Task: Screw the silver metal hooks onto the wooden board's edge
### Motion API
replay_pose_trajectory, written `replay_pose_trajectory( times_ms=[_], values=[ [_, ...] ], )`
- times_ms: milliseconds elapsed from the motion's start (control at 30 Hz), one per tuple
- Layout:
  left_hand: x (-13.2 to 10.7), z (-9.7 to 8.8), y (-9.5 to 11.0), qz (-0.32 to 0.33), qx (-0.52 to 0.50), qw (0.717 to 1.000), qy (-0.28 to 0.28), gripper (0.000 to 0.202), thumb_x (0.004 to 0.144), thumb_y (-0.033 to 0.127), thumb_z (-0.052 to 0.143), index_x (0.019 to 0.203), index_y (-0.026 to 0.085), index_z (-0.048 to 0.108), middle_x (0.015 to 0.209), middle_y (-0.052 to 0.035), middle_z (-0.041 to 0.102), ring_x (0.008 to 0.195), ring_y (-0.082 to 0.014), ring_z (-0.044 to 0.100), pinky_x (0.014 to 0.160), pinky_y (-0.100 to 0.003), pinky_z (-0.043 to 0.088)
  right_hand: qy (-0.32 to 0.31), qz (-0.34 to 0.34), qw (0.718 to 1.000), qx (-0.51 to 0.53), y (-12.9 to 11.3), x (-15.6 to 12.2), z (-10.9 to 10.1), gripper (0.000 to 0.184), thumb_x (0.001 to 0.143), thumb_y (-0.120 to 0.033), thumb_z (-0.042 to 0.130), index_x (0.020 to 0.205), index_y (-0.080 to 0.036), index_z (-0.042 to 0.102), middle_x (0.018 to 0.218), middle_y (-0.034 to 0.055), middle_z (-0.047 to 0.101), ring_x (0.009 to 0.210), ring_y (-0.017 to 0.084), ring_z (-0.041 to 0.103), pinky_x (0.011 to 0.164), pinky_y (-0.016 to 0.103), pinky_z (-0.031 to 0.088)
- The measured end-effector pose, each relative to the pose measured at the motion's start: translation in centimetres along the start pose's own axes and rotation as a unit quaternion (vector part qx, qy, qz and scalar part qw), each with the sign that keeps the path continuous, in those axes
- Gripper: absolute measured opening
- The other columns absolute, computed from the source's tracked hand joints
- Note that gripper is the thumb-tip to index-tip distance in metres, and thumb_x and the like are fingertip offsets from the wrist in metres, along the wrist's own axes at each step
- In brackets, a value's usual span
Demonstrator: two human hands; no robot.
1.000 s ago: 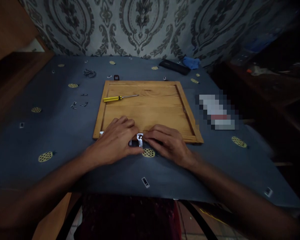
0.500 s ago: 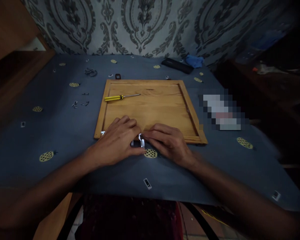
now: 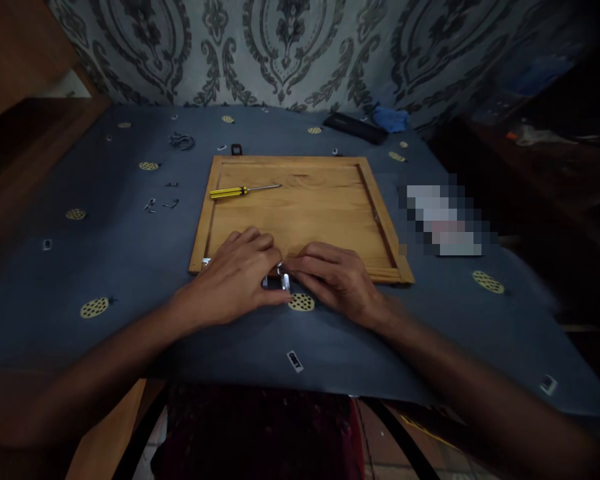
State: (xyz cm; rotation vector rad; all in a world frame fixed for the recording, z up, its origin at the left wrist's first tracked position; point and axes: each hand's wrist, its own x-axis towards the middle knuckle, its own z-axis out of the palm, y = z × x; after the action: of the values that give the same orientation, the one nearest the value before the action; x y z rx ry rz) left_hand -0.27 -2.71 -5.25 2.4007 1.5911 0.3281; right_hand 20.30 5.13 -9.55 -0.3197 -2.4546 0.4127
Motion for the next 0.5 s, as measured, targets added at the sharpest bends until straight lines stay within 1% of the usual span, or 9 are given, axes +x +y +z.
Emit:
replay_pose_trajectory(
  times_ms=[100,267,433,500],
  values=[
    [0.00,0.08,-0.03,0.000,0.003,1.000,0.005,0.037,0.087,0.051,0.078,0.097,0.017,0.067,0.100,-0.0049,0.063,0.100,-0.0257,0.054,0.087,-0.038,0.042,0.003,0.000,1.000,0.009,0.08,-0.07,0.06,0.020,0.104,-0.021,0.055,0.097,-0.018,0.073,0.082,0.0055,0.068,0.074,0.016,0.065,0.065,0.027,0.052],
    [-0.06,0.30,-0.14,0.004,0.001,1.000,0.013,0.038,0.087,0.051,0.078,0.097,0.016,0.067,0.099,-0.0050,0.062,0.101,-0.0259,0.054,0.089,-0.039,0.044,0.017,0.025,0.998,0.052,0.05,-0.25,0.17,0.016,0.101,-0.018,0.059,0.109,-0.020,0.073,0.088,0.0051,0.071,0.079,0.016,0.068,0.068,0.027,0.054],
    [-0.08,0.42,-0.22,0.008,-0.004,1.000,0.019,0.038,0.086,0.048,0.080,0.099,0.016,0.067,0.102,-0.0049,0.062,0.104,-0.0264,0.055,0.090,-0.040,0.044,0.041,0.052,0.994,0.084,-0.11,-0.20,0.12,0.015,0.099,-0.018,0.063,0.110,-0.021,0.073,0.085,0.0031,0.071,0.074,0.014,0.067,0.065,0.026,0.054],
    [-0.07,0.41,-0.23,0.009,-0.004,1.000,0.017,0.037,0.087,0.049,0.079,0.099,0.016,0.067,0.102,-0.0050,0.063,0.104,-0.0265,0.055,0.091,-0.040,0.044,0.043,0.051,0.994,0.084,-0.11,-0.15,0.12,0.014,0.099,-0.018,0.064,0.109,-0.021,0.073,0.085,0.0030,0.071,0.075,0.014,0.067,0.066,0.026,0.054]
  ],
)
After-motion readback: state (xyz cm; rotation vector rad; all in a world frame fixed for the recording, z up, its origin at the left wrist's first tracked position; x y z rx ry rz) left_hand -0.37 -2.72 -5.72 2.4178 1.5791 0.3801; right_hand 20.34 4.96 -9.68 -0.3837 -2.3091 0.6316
